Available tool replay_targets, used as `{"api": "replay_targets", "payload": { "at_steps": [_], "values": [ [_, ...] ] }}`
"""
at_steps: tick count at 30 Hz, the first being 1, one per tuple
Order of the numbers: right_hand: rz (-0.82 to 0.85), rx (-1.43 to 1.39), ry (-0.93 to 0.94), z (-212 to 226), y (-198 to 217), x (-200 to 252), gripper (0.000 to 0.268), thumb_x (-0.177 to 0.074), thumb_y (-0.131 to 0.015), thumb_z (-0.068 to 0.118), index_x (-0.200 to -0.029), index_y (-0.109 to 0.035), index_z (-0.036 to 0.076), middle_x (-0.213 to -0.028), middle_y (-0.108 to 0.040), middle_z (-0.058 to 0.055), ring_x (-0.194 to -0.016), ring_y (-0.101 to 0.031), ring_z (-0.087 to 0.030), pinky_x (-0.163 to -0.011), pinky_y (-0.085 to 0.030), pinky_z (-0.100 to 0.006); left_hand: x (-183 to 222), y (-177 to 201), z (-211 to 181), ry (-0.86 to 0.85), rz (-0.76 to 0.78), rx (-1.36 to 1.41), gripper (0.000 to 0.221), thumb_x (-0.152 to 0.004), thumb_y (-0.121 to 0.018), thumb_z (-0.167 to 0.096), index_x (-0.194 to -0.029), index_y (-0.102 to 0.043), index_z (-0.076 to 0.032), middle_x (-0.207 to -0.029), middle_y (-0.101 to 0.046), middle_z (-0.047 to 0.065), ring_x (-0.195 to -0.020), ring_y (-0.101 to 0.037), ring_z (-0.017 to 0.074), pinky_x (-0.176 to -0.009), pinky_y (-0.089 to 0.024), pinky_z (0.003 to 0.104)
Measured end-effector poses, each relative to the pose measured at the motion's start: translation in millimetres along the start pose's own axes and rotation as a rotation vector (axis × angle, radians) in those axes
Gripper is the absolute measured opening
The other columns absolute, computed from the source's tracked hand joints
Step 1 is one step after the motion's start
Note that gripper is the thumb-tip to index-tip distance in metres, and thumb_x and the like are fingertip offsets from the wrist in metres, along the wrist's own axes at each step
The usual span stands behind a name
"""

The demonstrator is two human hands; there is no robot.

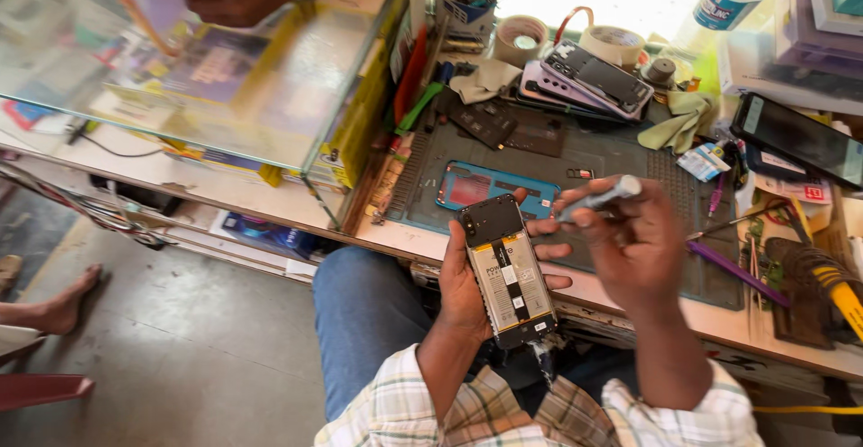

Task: The person uses a screwdriver to remove screws from the back of a disassembled smartphone. They then reassemble the device by aligning the screen and casing, and finally power on the phone to verify the repair.

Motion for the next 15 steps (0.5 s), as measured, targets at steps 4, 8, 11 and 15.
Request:
{"api": "replay_targets", "payload": {
  "at_steps": [4,8,11,15],
  "values": [
    [0.042,-0.103,-0.017,-6,-21,4,0.053,-0.107,-0.065,0.005,-0.148,-0.032,0.013,-0.118,-0.070,-0.016,-0.109,-0.074,-0.023,-0.086,-0.070,-0.038,6,4,4,0.010,0.002,0.012,0.088,-0.110,-0.023,-0.074,-0.171,-0.023,-0.012,-0.138,-0.058,0.026,-0.122,-0.064,0.0444,-0.097,-0.061,0.057],
    [0.060,-0.015,0.020,-6,-30,5,0.065,-0.108,-0.062,0.007,-0.160,-0.024,0.017,-0.119,-0.068,-0.016,-0.111,-0.073,-0.023,-0.086,-0.069,-0.039,5,7,2,-0.012,-0.018,0.073,0.086,-0.110,-0.020,-0.072,-0.170,-0.024,-0.009,-0.138,-0.057,0.024,-0.123,-0.064,0.0448,-0.096,-0.061,0.057],
    [0.079,0.066,0.035,-9,-32,5,0.060,-0.107,-0.060,0.005,-0.159,-0.032,0.013,-0.120,-0.067,-0.018,-0.112,-0.073,-0.025,-0.085,-0.066,-0.039,5,7,1,-0.006,-0.053,0.062,0.085,-0.108,-0.019,-0.070,-0.167,-0.025,-0.010,-0.140,-0.056,0.023,-0.122,-0.064,0.0423,-0.098,-0.062,0.056],
    [0.097,0.177,0.057,-11,-34,5,0.056,-0.105,-0.061,0.002,-0.154,-0.035,0.011,-0.118,-0.069,-0.018,-0.105,-0.076,-0.025,-0.077,-0.066,-0.035,4,5,-1,-0.013,-0.053,0.106,0.083,-0.110,-0.020,-0.070,-0.168,-0.027,-0.012,-0.140,-0.055,0.025,-0.123,-0.064,0.0413,-0.098,-0.061,0.055]
  ]
}}
Point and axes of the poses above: each hand's wrist, its own x-axis away from the middle knuckle, its own y-axis out of the back of the hand, z = x × y, the point moved 6 cm from there along -x, towards the middle knuckle
